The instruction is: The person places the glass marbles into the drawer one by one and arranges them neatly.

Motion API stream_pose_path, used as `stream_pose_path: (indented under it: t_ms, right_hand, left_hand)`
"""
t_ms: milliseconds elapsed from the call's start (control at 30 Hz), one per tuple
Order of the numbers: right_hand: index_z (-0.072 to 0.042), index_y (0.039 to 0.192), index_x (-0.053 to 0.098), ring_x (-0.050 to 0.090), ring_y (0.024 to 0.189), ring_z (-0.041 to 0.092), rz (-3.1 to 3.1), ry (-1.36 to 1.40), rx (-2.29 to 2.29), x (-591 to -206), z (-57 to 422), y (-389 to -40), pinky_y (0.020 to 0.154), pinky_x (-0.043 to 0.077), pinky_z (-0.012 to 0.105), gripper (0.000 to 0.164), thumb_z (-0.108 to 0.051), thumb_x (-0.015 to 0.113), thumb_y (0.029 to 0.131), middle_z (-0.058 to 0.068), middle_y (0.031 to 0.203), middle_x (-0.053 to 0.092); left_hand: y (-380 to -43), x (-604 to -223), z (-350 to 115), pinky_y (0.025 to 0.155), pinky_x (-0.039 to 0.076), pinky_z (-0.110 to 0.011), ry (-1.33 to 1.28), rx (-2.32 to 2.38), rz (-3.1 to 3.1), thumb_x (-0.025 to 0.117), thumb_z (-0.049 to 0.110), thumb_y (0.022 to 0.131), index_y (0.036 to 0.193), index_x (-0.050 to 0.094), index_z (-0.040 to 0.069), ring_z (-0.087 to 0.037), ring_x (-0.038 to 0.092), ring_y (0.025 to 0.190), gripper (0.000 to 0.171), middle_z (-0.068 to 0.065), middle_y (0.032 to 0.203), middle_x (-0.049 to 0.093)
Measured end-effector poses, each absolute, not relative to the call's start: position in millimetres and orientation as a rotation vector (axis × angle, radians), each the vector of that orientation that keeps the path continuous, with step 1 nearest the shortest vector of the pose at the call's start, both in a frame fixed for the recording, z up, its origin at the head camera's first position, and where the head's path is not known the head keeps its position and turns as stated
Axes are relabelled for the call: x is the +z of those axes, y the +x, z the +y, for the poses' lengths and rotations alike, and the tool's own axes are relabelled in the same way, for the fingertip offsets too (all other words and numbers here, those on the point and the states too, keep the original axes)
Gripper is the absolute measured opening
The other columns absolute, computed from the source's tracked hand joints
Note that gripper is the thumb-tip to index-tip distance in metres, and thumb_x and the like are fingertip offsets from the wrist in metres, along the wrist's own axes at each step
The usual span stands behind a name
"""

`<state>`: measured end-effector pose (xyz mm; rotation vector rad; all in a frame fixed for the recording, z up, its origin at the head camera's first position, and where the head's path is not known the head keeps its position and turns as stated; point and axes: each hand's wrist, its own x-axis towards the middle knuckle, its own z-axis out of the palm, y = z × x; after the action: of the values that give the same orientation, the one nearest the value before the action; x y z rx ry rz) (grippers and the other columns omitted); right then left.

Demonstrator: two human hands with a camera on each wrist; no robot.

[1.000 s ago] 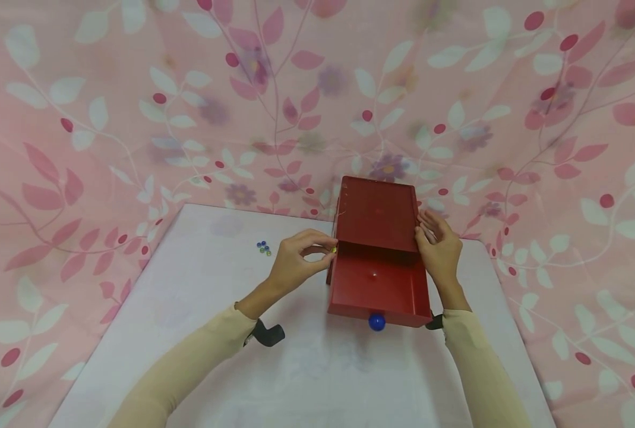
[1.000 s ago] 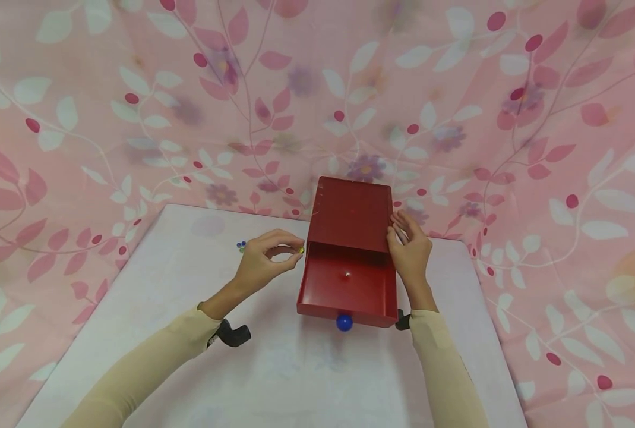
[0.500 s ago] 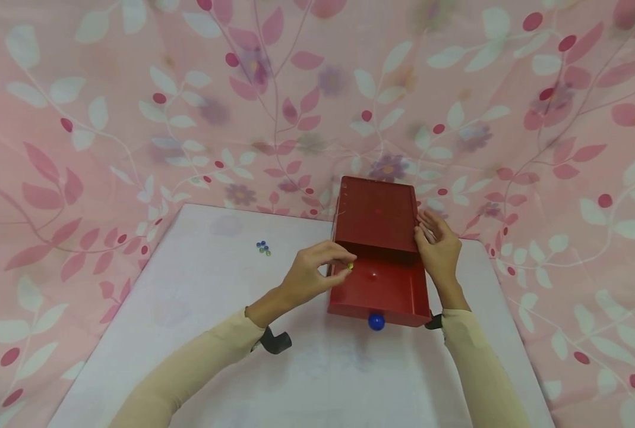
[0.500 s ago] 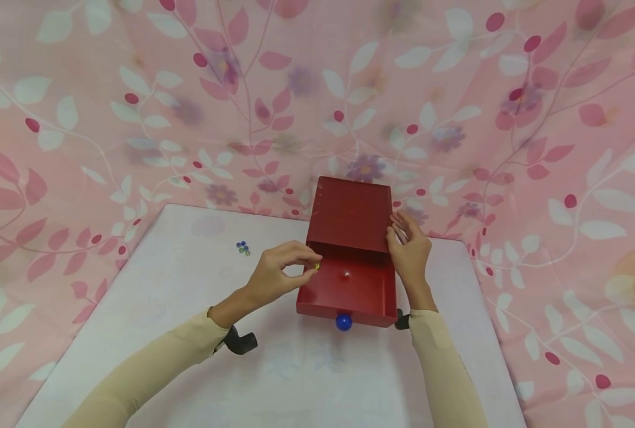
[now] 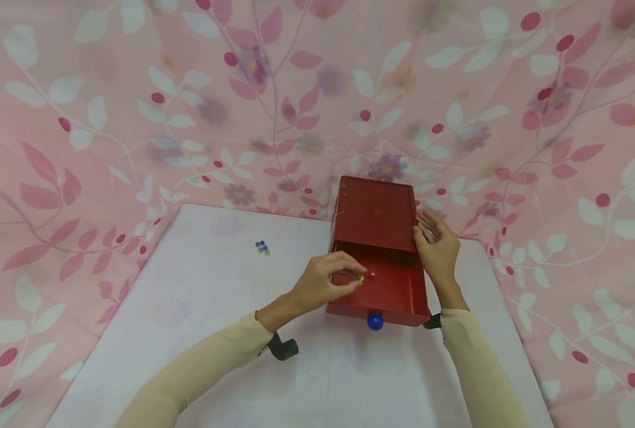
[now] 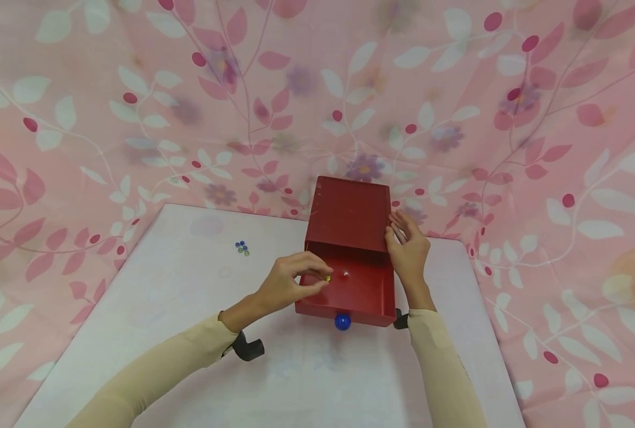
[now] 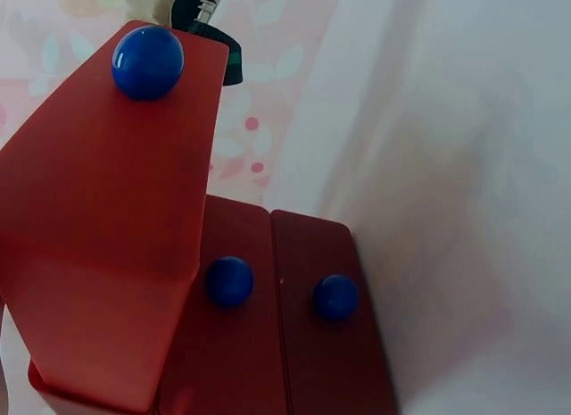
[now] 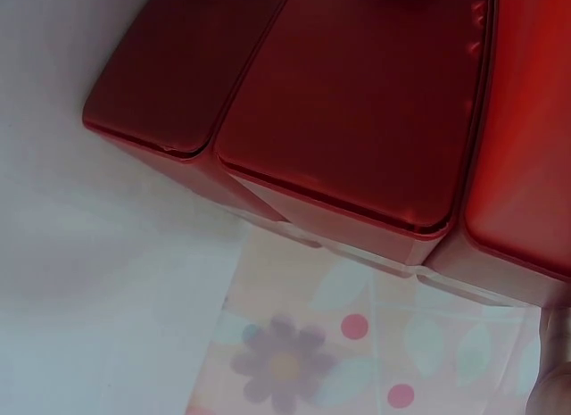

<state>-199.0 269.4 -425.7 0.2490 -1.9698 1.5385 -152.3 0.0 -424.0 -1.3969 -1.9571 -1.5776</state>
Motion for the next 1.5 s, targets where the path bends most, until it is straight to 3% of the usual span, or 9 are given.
stream_pose_path:
  t_ms: [233, 633, 1500]
  right_hand:
    - [0.012, 0.124, 0.058, 0.056, 0.112, 0.049, -1.969, 0.238, 1.557, -426, 270, -200, 0.094, 0.049, 0.038, 0.041, 0.016, 0.063, 0.083, 0.03, 0.12, 0.061]
    - [0.012, 0.124, 0.058, 0.056, 0.112, 0.05, -1.981, 0.23, 1.552, -425, 269, -201, 0.093, 0.05, 0.037, 0.042, 0.015, 0.063, 0.083, 0.03, 0.12, 0.061]
    - [0.012, 0.124, 0.058, 0.057, 0.112, 0.048, -1.969, 0.229, 1.557, -428, 271, -201, 0.093, 0.05, 0.035, 0.041, 0.015, 0.063, 0.083, 0.03, 0.12, 0.061]
  left_hand:
    - [-157, -432, 10, 0.075, 0.058, -0.029, -1.421, -1.592, -1.922, 0.078, -0.011, 0.073, 0.098, 0.071, -0.004, -0.022, 0.067, 0.087, 0.027, -0.013, 0.096, 0.068]
    - [-170, -445, 19, 0.078, 0.054, -0.02, -1.443, -1.531, -1.949, 0.079, 0.005, 0.08, 0.098, 0.075, 0.007, -0.004, 0.061, 0.096, 0.018, 0.004, 0.098, 0.068]
    - [-168, -440, 28, 0.079, 0.049, -0.01, -1.625, -1.324, -2.328, 0.074, 0.008, 0.086, 0.1, 0.073, 0.007, 0.001, 0.063, 0.086, 0.014, 0.001, 0.097, 0.066]
